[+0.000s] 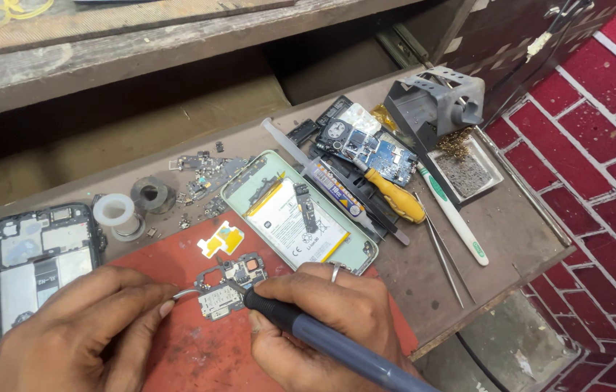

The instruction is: The person uses a soldering iron to work on a small electronic circuit board, likely a smartphone motherboard. They hold the board with one hand and apply the soldering iron to specific components with the other, occasionally adjusting the board's position on a red work mat. The workspace contains various disassembled phone parts and tools.

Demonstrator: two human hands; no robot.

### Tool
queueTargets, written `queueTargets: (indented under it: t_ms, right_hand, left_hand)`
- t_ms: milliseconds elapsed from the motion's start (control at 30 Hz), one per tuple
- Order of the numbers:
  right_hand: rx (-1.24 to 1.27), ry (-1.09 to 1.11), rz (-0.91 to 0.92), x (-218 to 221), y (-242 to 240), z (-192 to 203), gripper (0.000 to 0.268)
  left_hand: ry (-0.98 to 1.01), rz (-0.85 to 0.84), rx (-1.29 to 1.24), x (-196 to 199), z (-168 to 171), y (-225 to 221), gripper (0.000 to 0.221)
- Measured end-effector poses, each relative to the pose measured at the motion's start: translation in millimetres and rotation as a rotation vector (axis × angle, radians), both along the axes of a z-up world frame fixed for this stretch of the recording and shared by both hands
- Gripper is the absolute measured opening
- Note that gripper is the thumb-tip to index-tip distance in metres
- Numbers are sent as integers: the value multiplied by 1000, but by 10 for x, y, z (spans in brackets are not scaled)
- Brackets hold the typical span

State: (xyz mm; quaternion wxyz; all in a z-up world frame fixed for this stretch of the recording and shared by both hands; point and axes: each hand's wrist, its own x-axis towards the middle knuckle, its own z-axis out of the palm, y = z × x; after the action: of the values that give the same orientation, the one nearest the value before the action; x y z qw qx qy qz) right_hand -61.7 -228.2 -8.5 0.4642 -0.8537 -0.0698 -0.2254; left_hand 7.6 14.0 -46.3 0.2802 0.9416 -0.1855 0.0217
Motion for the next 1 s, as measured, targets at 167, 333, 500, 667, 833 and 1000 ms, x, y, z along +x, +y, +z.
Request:
queueTargets:
  t_ms: [167,333,500,667,833,1000]
  right_hand:
    - [51,6,-22,9,43,0,21]
    - [57,7,-28,14,54,12,20]
    - [76,13,-39,9,62,16,21]
    - [65,19,-37,12,53,14,20]
    - [72,26,-36,12,49,23,20]
    - [76,39,-43,13,66,19,20]
  left_hand:
    - [12,8,32,-9,21,12,18]
    - [57,18,25,-17,25,13,18]
    - [69,23,45,-7,22,7,18]
    - [65,23,48,-7,15,13,18]
    - [73,28,37,-8,23,-1,19]
    - [49,1,-1,-20,41,9,21]
